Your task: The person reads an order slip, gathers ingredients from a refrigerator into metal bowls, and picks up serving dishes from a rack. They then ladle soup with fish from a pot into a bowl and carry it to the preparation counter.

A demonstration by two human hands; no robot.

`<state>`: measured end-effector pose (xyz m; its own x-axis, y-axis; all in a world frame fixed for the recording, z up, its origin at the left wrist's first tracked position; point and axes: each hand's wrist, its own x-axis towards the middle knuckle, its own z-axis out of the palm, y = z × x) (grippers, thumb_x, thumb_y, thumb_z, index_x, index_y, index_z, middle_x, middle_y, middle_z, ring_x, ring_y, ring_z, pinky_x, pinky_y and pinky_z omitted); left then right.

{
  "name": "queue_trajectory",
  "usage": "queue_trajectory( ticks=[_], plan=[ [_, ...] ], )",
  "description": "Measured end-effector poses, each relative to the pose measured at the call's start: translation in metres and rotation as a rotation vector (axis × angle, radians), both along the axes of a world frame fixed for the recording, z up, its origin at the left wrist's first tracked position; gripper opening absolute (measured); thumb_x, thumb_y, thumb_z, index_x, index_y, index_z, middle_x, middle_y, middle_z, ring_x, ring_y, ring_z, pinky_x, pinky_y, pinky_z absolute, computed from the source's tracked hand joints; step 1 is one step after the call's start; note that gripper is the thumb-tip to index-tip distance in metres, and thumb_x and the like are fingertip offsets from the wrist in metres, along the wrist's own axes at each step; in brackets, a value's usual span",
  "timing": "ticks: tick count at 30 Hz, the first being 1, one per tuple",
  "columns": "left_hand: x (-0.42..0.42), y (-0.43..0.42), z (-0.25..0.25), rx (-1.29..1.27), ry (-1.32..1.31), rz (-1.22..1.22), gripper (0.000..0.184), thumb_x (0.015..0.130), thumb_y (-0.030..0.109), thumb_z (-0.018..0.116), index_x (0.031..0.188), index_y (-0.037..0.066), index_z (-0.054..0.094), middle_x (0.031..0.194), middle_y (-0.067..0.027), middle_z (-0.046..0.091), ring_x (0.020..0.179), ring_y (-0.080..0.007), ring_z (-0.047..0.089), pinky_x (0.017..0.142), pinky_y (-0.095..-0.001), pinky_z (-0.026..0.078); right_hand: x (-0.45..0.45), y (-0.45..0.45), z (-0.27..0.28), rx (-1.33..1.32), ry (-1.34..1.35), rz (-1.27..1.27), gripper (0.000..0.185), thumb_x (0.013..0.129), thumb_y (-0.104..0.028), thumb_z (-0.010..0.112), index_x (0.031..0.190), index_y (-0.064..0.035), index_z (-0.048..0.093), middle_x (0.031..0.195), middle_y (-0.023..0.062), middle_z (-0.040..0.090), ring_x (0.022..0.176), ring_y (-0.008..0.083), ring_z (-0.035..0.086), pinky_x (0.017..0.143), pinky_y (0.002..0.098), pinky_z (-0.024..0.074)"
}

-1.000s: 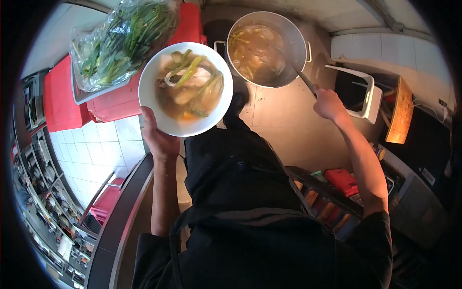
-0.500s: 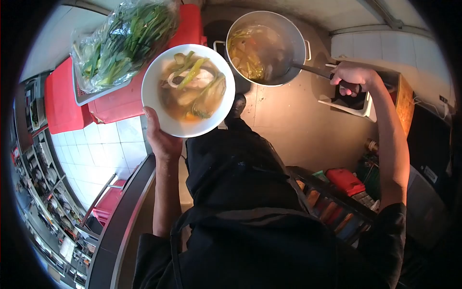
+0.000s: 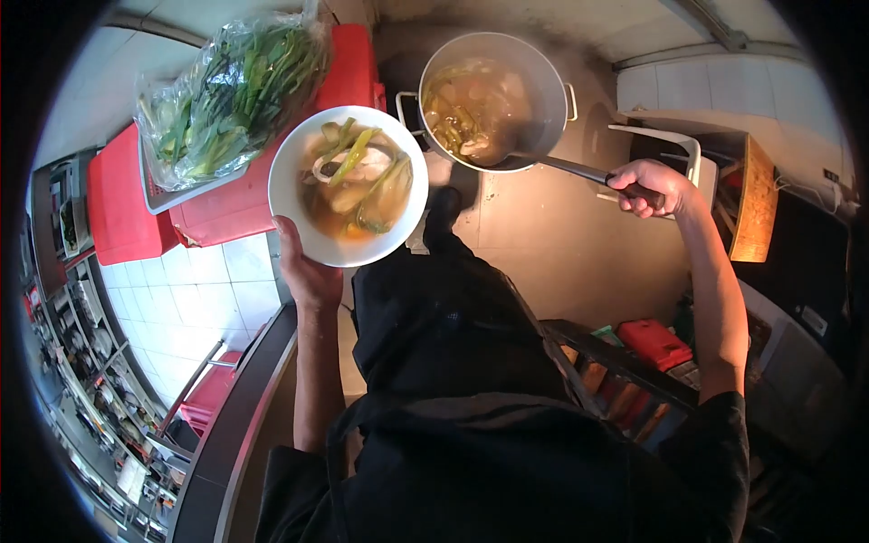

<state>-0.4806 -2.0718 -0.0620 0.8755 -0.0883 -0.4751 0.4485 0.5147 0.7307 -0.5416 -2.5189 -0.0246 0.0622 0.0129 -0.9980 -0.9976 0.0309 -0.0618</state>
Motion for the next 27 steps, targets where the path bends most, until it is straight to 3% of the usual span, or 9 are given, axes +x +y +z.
queue_trajectory(
  ticks=[2,11,18,22,25,27],
  plan=[
    [0.001,-0.001,0.0,0.013,-0.002,0.0,0.06,0.094,0.044,0.038,0.135,0.001,0.031,0.135,-0.0115,0.039,0.125,-0.0247,0.038,0.104,-0.0393,0.029,-0.009,-0.008,-0.001,0.042,0.005,-0.068,0.011,0.085,-0.017,0.053,0.084,-0.0075,0.048,0.061,0.0093,0.05,0.038,0.0087,0.036,0.033,0.0223,0.0277],
    [0.005,-0.002,-0.02,-0.033,-0.024,0.02,0.057,0.094,0.04,0.04,0.136,0.003,0.031,0.136,-0.0107,0.039,0.125,-0.0242,0.038,0.105,-0.0395,0.028,-0.049,0.003,0.016,0.067,-0.072,-0.166,0.011,0.08,-0.015,0.056,0.085,-0.0105,0.047,0.059,0.0094,0.049,0.037,0.0081,0.034,0.031,0.0204,0.0287],
    [0.012,-0.004,-0.06,-0.095,-0.057,-0.006,0.058,0.093,0.042,0.041,0.136,0.003,0.031,0.136,-0.012,0.038,0.125,-0.0253,0.038,0.105,-0.0404,0.027,-0.081,0.022,0.012,0.089,-0.213,-0.19,0.014,0.085,-0.016,0.054,0.092,-0.0073,0.045,0.062,0.0044,0.048,0.038,0.0083,0.039,0.032,0.0204,0.0313],
    [0.022,-0.017,-0.08,-0.158,-0.126,-0.03,0.055,0.093,0.04,0.044,0.133,0.003,0.033,0.131,-0.0121,0.042,0.121,-0.0241,0.042,0.103,-0.0396,0.032,-0.092,0.026,0.038,0.01,-0.213,-0.273,0.04,0.082,-0.011,0.055,0.12,-0.003,0.046,0.06,0.0045,0.049,0.039,0.0083,0.041,0.033,0.0206,0.0321],
    [0.027,-0.026,-0.092,-0.131,-0.062,-0.08,0.053,0.093,0.041,0.044,0.128,0.003,0.033,0.126,-0.0117,0.045,0.117,-0.0237,0.046,0.097,-0.0395,0.039,-0.099,0.033,0.078,-0.088,-0.309,-0.256,0.057,0.079,-0.008,0.058,0.132,-0.0005,0.038,0.057,0.0059,0.05,0.038,0.0095,0.042,0.033,0.0212,0.0341],
    [0.034,-0.044,-0.091,-0.137,-0.099,-0.098,0.051,0.093,0.042,0.045,0.125,0.003,0.034,0.123,-0.0122,0.046,0.113,-0.0237,0.049,0.093,-0.0395,0.043,-0.105,0.04,0.105,-0.145,-0.397,-0.248,0.061,0.072,-0.008,0.059,0.129,0.0049,0.04,0.055,0.0081,0.051,0.033,0.0112,0.043,0.031,0.0225,0.0352]
  ],
)
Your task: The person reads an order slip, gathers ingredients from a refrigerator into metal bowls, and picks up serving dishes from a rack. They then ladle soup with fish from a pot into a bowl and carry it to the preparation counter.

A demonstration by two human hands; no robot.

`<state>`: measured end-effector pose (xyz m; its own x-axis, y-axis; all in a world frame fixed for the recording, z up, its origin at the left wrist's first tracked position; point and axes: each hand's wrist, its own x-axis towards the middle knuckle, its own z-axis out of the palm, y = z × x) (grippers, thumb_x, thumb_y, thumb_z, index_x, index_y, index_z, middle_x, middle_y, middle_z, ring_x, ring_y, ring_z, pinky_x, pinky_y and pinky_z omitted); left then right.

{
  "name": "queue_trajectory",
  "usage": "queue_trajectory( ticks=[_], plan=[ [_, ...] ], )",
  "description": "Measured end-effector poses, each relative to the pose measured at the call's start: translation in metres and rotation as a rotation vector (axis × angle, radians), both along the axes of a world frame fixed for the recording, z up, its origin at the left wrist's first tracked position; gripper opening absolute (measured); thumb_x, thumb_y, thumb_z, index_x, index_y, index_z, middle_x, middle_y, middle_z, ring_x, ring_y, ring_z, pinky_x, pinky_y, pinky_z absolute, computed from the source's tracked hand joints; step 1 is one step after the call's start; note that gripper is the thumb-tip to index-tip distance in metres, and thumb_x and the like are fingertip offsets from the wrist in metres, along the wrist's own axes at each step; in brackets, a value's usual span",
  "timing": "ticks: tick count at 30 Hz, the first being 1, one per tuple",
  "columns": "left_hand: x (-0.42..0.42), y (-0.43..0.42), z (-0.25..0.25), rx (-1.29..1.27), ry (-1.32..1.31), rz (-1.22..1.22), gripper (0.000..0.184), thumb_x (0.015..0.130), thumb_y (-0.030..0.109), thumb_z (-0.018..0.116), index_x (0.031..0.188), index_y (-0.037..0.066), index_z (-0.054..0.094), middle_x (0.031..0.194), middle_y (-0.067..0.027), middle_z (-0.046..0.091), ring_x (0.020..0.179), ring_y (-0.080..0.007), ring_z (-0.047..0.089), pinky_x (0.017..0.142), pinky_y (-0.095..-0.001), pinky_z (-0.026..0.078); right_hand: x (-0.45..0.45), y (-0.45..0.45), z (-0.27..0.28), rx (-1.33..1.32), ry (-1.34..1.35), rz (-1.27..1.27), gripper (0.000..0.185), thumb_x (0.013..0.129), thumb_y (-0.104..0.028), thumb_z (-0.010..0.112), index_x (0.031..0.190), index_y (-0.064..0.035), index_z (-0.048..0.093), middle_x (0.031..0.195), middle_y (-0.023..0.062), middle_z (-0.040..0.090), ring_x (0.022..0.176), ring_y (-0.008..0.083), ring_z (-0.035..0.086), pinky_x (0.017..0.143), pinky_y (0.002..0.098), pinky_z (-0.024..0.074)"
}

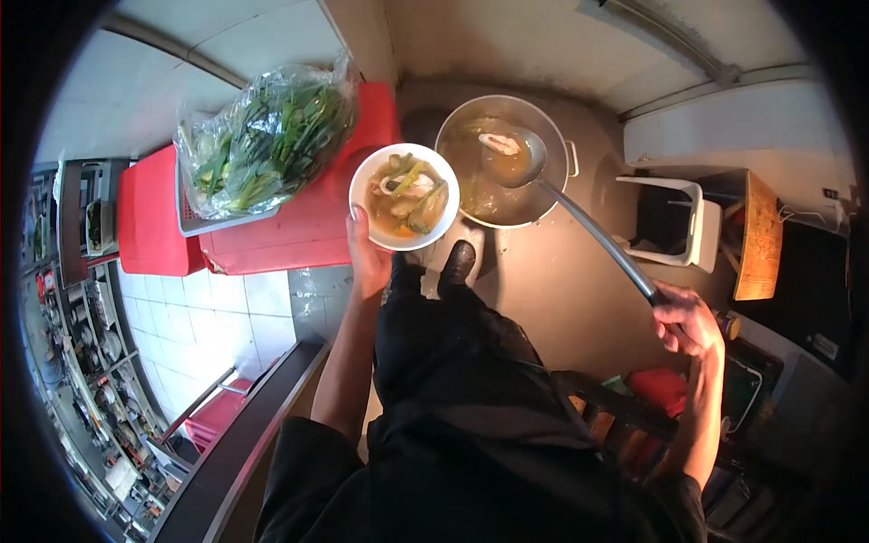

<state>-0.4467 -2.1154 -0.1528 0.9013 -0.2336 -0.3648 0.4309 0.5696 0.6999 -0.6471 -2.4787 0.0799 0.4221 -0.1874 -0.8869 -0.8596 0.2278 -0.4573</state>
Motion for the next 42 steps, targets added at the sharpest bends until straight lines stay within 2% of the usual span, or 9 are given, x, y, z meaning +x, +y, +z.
queue_trajectory(
  ticks=[5,11,16,19,22,29,34,37,42],
  plan=[
    [0.021,-0.034,-0.047,-0.049,0.076,0.055,0.05,0.091,0.039,0.051,0.121,0.003,0.035,0.121,-0.0127,0.047,0.111,-0.024,0.05,0.092,-0.0412,0.044,-0.021,0.009,0.051,-0.024,-0.173,-0.093,0.058,0.068,0.002,0.061,0.124,0.0068,0.047,0.058,0.0085,0.052,0.035,0.0125,0.044,0.031,0.0217,0.0354],
    [0.036,-0.096,-0.028,-0.062,0.15,0.032,0.054,0.089,0.042,0.051,0.123,0.004,0.034,0.123,-0.0122,0.046,0.113,-0.0251,0.049,0.093,-0.0423,0.044,-0.008,0.039,0.082,-0.171,-0.124,-0.028,0.061,0.066,0.005,0.062,0.126,0.0036,0.048,0.06,0.0071,0.053,0.038,0.0108,0.046,0.035,0.0216,0.0337],
    [0.049,-0.125,-0.008,-0.061,0.14,-0.008,0.053,0.086,0.05,0.053,0.115,0.008,0.039,0.108,-0.0063,0.051,0.094,-0.0171,0.055,0.063,-0.0268,0.046,-0.007,0.059,0.079,-0.34,-0.171,0.24,0.061,0.073,0.005,0.057,0.132,-0.002,0.042,0.064,0.0017,0.051,0.043,0.007,0.045,0.041,0.021,0.038],
    [0.053,-0.132,0.004,-0.055,0.122,0.011,0.054,0.086,0.051,0.054,0.116,0.008,0.038,0.109,-0.0064,0.051,0.094,-0.017,0.055,0.063,-0.0268,0.046,-0.02,0.063,0.072,-0.589,-0.304,0.42,0.058,0.073,0.005,0.057,0.129,0.0009,0.043,0.067,0.006,0.057,0.053,0.0117,0.051,0.056,0.0219,0.0437],
    [0.056,-0.127,0.007,-0.093,0.106,-0.02,0.056,0.086,0.05,0.052,0.118,0.007,0.037,0.118,-0.009,0.047,0.106,-0.0218,0.051,0.084,-0.0375,0.046,-0.024,0.074,0.075,-0.816,-0.404,0.523,0.058,0.07,0.007,0.059,0.126,-0.0005,0.047,0.072,0.0176,0.06,0.061,0.0189,0.057,0.065,0.027,0.0469],
    [0.053,-0.11,0.019,-0.191,0.066,-0.086,0.059,0.09,0.049,0.044,0.133,0.01,0.034,0.133,-0.0074,0.043,0.122,-0.0245,0.042,0.102,-0.0428,0.033,-0.039,0.073,0.064,-0.877,-0.498,0.43,0.058,0.068,0.006,0.06,0.125,-0.0006,0.049,0.074,0.0186,0.059,0.063,0.0206,0.058,0.07,0.0285,0.0477],
    [0.033,-0.082,0.032,-0.296,-0.024,-0.118,0.059,0.091,0.05,0.041,0.134,0.009,0.035,0.133,-0.0087,0.043,0.122,-0.0222,0.042,0.103,-0.0424,0.033,-0.028,0.07,0.06,-0.35,-0.392,0.004,0.062,0.073,0.009,0.048,0.134,-0.0022,0.04,0.058,-0.0054,0.04,0.043,0.0035,0.035,0.038,0.0188,0.0287],
    [0.017,-0.053,0.052,-0.312,0.051,0.03,0.051,0.09,0.047,0.045,0.122,0.007,0.044,0.116,-0.0096,0.054,0.109,-0.0219,0.053,0.092,-0.0429,0.046,-0.012,0.06,0.019,-0.405,-0.354,0.147,0.058,0.072,-0.003,0.043,0.13,-0.0067,0.044,0.049,-0.0042,0.036,0.036,0.0058,0.036,0.032,0.0206,0.0286],
    [-0.014,0.01,0.049,-0.142,0.068,0.153,0.06,0.086,0.053,0.05,0.122,0.008,0.035,0.116,-0.0079,0.048,0.109,-0.021,0.05,0.089,-0.0434,0.046,0.008,0.04,-0.151,-0.263,-0.313,0.031,0.017,0.073,0.001,0.05,0.088,-0.0048,0.053,0.053,0.0019,0.044,0.036,0.01,0.041,0.03,0.0229,0.0314]
  ],
)
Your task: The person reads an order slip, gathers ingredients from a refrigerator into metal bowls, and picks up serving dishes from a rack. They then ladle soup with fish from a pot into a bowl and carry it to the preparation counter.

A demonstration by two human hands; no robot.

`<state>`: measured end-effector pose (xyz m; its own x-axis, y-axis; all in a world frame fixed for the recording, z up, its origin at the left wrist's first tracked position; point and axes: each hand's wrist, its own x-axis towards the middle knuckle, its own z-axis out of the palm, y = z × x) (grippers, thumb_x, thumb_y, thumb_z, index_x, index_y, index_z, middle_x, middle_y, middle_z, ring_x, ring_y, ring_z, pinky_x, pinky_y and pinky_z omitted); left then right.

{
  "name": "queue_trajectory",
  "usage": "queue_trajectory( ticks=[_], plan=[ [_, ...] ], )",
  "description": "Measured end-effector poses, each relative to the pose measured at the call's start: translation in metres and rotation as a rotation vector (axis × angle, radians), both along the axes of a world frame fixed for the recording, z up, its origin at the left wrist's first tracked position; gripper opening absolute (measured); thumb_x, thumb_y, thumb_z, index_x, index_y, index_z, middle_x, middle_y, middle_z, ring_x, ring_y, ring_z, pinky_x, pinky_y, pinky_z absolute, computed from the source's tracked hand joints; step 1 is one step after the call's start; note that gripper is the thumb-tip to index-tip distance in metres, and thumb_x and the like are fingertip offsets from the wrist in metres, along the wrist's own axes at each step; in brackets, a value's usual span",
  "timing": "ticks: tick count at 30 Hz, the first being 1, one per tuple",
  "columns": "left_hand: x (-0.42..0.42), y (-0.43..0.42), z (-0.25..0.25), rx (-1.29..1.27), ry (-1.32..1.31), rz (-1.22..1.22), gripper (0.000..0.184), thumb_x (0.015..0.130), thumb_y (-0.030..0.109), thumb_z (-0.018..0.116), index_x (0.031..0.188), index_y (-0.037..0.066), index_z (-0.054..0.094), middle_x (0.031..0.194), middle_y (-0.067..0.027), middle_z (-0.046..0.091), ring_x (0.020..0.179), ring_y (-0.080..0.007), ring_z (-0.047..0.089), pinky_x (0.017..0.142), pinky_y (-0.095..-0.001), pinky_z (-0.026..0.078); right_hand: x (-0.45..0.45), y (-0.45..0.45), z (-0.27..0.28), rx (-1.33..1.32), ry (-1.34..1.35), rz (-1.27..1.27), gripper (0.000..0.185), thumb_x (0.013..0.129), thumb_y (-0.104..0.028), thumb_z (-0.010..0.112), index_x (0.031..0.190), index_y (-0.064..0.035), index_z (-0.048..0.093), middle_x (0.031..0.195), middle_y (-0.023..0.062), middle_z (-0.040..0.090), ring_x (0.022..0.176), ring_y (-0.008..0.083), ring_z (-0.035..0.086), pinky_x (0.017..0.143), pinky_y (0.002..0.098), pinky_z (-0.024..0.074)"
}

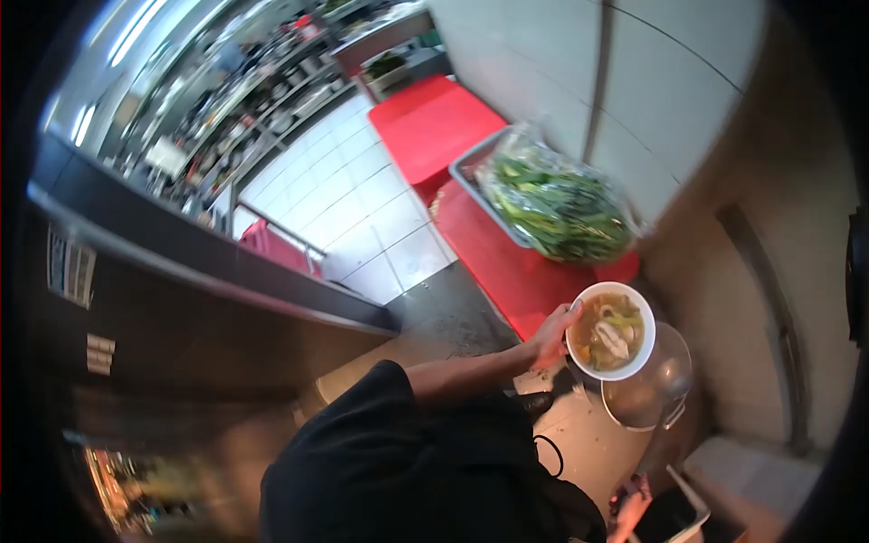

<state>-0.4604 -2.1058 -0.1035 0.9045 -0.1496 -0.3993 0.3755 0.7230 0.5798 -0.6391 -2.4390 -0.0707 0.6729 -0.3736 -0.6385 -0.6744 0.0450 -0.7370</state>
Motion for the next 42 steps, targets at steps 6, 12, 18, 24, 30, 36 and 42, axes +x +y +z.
queue_trajectory(
  ticks=[6,12,18,24,30,36,42],
  plan=[
    [-0.039,0.1,0.008,0.006,-0.022,0.217,0.058,0.088,0.05,0.05,0.121,0.004,0.035,0.117,-0.0101,0.047,0.11,-0.0216,0.049,0.091,-0.0416,0.044,0.035,0.047,-0.1,0.057,0.085,-0.074,0.008,0.078,-0.006,0.052,0.085,-0.0074,0.054,0.05,0.0008,0.042,0.035,0.0109,0.04,0.028,0.0251,0.0266],
    [-0.079,0.218,0.022,0.047,-0.02,0.449,0.052,0.089,0.042,0.053,0.117,0.002,0.037,0.113,-0.0112,0.049,0.105,-0.0195,0.05,0.091,-0.035,0.043,0.057,0.037,-0.156,-0.018,0.206,-0.056,0.01,0.082,-0.012,0.052,0.073,-0.0092,0.05,0.052,0.003,0.046,0.038,0.0136,0.044,0.031,0.0269,0.0306],
    [-0.107,0.319,0.028,0.081,0.031,0.584,0.053,0.088,0.046,0.052,0.115,0.003,0.038,0.109,-0.0098,0.05,0.098,-0.0187,0.053,0.083,-0.0347,0.048,0.099,0.085,-0.144,-0.267,0.174,0.036,0.01,0.083,-0.014,0.052,0.074,-0.0076,0.052,0.053,0.0037,0.049,0.04,0.0136,0.047,0.032,0.0275,0.0335],
    [-0.11,0.401,0.027,0.008,0.016,0.715,0.051,0.094,0.042,0.04,0.128,0.005,0.035,0.125,-0.0099,0.046,0.116,-0.0212,0.046,0.098,-0.0382,0.038,0.17,0.191,-0.169,-0.203,-0.08,0.457,0.012,0.083,-0.015,0.053,0.075,-0.006,0.055,0.055,0.0044,0.052,0.042,0.0135,0.049,0.034,0.0281,0.0364],
    [-0.082,0.466,0.03,-0.025,-0.058,0.959,0.048,0.09,0.045,0.05,0.116,0.007,0.04,0.108,-0.0068,0.052,0.099,-0.0174,0.054,0.086,-0.0356,0.047,0.212,0.492,-0.035,-0.046,-0.185,0.997,0.027,0.089,-0.014,0.052,0.107,0.0045,0.06,0.066,0.0094,0.061,0.05,0.0129,0.057,0.047,0.026,0.0474],
    [-0.051,0.547,0.057,0.037,-0.056,1.175,0.054,0.089,0.051,0.045,0.119,0.006,0.045,0.112,-0.0086,0.056,0.101,-0.0195,0.058,0.084,-0.0374,0.049,0.303,0.719,0.04,0.306,-0.223,1.379,0.034,0.092,-0.02,0.048,0.117,0.0023,0.054,0.073,0.0062,0.061,0.056,0.009,0.055,0.05,0.0216,0.0447],
    [-0.026,0.626,0.067,0.062,-0.057,1.358,0.056,0.089,0.053,0.044,0.116,0.004,0.046,0.106,-0.0091,0.059,0.096,-0.0211,0.061,0.078,-0.037,0.052,0.34,0.877,0.071,0.467,-0.032,1.701,0.053,0.092,-0.029,0.05,0.133,0.0012,0.035,0.078,0.0105,0.06,0.054,0.0099,0.053,0.046,0.0216,0.0424]
  ],
)
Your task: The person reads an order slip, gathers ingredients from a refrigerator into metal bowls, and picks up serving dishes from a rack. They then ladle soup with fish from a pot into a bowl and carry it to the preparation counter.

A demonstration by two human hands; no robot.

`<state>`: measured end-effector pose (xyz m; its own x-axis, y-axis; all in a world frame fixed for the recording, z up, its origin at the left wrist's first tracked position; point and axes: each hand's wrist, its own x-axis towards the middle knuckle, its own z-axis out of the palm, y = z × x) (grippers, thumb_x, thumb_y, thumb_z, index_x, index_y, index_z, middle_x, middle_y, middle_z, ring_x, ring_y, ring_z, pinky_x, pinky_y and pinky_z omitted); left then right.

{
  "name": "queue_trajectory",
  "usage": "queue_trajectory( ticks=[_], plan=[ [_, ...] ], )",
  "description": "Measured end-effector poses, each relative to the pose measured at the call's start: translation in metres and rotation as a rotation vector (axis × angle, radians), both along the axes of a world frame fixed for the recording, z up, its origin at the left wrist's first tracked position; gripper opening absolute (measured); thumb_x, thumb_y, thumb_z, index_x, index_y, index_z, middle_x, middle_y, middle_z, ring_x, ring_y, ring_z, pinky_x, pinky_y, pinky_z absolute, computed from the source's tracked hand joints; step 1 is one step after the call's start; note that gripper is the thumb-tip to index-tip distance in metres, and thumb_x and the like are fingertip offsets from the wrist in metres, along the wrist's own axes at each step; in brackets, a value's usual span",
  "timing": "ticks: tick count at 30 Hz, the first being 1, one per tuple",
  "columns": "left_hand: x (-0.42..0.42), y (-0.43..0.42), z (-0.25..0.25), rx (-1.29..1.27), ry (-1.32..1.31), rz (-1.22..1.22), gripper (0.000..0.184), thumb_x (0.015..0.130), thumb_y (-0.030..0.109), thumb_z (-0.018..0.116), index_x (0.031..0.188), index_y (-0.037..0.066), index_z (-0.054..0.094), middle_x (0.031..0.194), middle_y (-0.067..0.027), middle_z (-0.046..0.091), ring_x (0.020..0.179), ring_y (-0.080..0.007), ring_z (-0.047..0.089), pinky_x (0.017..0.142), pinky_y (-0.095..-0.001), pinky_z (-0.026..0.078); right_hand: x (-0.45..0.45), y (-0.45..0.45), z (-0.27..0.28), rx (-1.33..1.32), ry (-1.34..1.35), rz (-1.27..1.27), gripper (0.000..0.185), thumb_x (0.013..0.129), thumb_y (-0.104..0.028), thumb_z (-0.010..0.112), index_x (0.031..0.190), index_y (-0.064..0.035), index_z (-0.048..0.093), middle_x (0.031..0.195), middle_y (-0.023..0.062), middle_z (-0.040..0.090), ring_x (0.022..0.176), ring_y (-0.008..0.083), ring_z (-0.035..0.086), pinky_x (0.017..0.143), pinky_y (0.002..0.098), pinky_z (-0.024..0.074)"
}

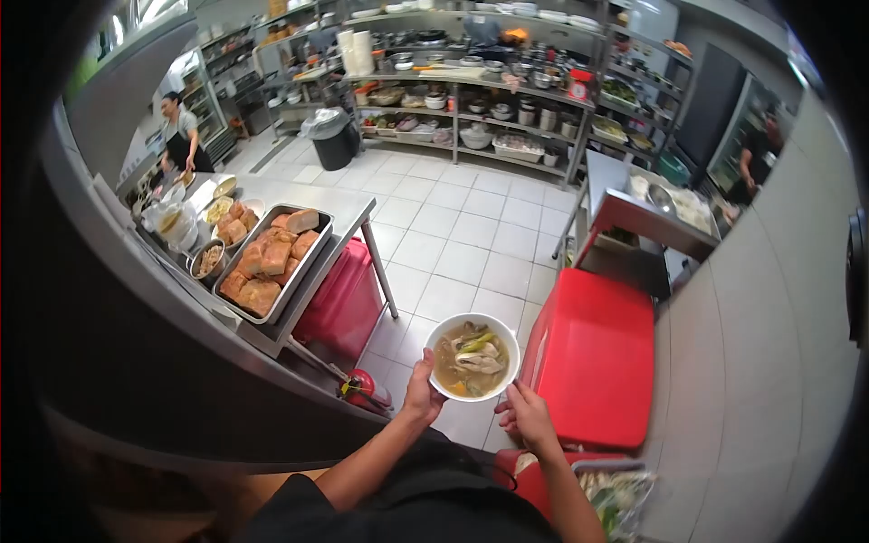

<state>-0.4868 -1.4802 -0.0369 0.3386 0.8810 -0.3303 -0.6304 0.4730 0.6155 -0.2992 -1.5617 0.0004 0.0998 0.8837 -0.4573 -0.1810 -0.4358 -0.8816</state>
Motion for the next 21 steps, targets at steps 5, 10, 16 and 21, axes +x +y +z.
queue_trajectory(
  ticks=[5,10,16,21],
  plan=[
    [0.025,0.083,-0.01,0.027,-0.006,0.171,0.05,0.089,0.048,0.049,0.112,0.005,0.045,0.102,-0.0085,0.057,0.094,-0.0193,0.059,0.076,-0.0365,0.052,0.014,0.107,0.004,0.017,-0.033,0.111,0.036,0.092,-0.027,0.048,0.115,0.0002,0.046,0.077,0.0104,0.059,0.052,0.0106,0.052,0.046,0.0218,0.0427],
    [0.055,0.18,-0.021,-0.058,0.05,0.179,0.045,0.092,0.045,0.045,0.115,0.006,0.044,0.111,-0.0109,0.053,0.103,-0.0194,0.056,0.083,-0.0391,0.05,0.031,0.199,-0.002,0.01,-0.063,0.047,0.024,0.093,-0.021,0.046,0.107,-0.0021,0.048,0.077,0.0099,0.058,0.05,0.0113,0.053,0.042,0.0219,0.0428],
    [0.102,0.288,-0.015,-0.069,0.063,0.045,0.05,0.088,0.048,0.051,0.115,0.007,0.037,0.108,-0.0079,0.052,0.102,-0.02,0.054,0.086,-0.0419,0.047,0.058,0.297,0.009,0.049,-0.079,-0.131,0.021,0.091,-0.016,0.046,0.107,-0.0023,0.046,0.071,0.0103,0.058,0.045,0.0116,0.052,0.036,0.0216,0.041],
    [0.133,0.375,0.006,-0.143,0.128,0.047,0.05,0.087,0.048,0.054,0.114,0.009,0.037,0.107,-0.0068,0.05,0.103,-0.0186,0.051,0.088,-0.0451,0.044,0.082,0.387,0.012,0.02,-0.057,-0.233,0.024,0.087,-0.013,0.046,0.109,-0.0025,0.044,0.07,0.0112,0.059,0.042,0.0107,0.052,0.034,0.0198,0.0403]
  ],
)
